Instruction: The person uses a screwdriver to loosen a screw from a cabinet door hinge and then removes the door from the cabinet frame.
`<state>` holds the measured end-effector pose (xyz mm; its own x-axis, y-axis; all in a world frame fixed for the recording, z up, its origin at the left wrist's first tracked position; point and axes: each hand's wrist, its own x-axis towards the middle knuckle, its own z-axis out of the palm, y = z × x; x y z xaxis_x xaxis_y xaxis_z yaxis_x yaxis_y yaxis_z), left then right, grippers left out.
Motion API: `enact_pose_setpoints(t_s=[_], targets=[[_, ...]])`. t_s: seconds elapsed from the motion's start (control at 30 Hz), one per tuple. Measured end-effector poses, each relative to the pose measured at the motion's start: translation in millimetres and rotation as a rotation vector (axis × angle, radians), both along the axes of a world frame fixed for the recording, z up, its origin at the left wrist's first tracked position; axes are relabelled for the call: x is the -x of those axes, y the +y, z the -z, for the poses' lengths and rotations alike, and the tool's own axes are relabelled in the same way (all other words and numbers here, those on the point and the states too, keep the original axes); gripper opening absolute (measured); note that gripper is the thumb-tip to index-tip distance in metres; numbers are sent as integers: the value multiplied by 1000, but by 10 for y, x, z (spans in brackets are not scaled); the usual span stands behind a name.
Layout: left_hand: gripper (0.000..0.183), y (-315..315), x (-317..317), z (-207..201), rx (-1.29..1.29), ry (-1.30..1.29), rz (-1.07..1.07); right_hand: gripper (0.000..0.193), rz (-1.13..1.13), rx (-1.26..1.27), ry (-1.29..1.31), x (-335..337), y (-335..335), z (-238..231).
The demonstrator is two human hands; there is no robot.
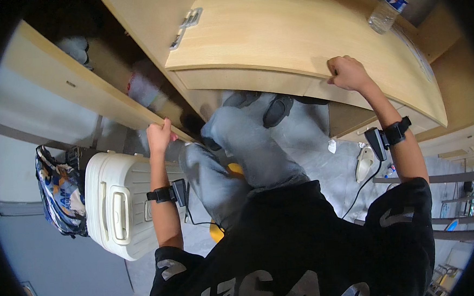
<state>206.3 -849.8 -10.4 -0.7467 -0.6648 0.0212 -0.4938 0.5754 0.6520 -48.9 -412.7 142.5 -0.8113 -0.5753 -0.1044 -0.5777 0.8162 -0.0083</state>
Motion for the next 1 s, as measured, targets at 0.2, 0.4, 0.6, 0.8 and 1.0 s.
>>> enact_pose_setpoints(t_s=[0.2,0.4,0.6,0.8,1.0], targets=[[52,-133,201,171,-17,10,40,29,-86,15,122,159,41,232],[61,-141,485,-13,116,-55,268,26,25,67,134,132,97,177],[60,-350,766,69,209,-9,319,22,45,103,81,-52,-24,39],[54,-403,1037,421,161,-118,350,26,46,171,50,-59,47,119],[33,2221,1436,258,-710,-348,1273,20,52,239,97,-92,111,143]])
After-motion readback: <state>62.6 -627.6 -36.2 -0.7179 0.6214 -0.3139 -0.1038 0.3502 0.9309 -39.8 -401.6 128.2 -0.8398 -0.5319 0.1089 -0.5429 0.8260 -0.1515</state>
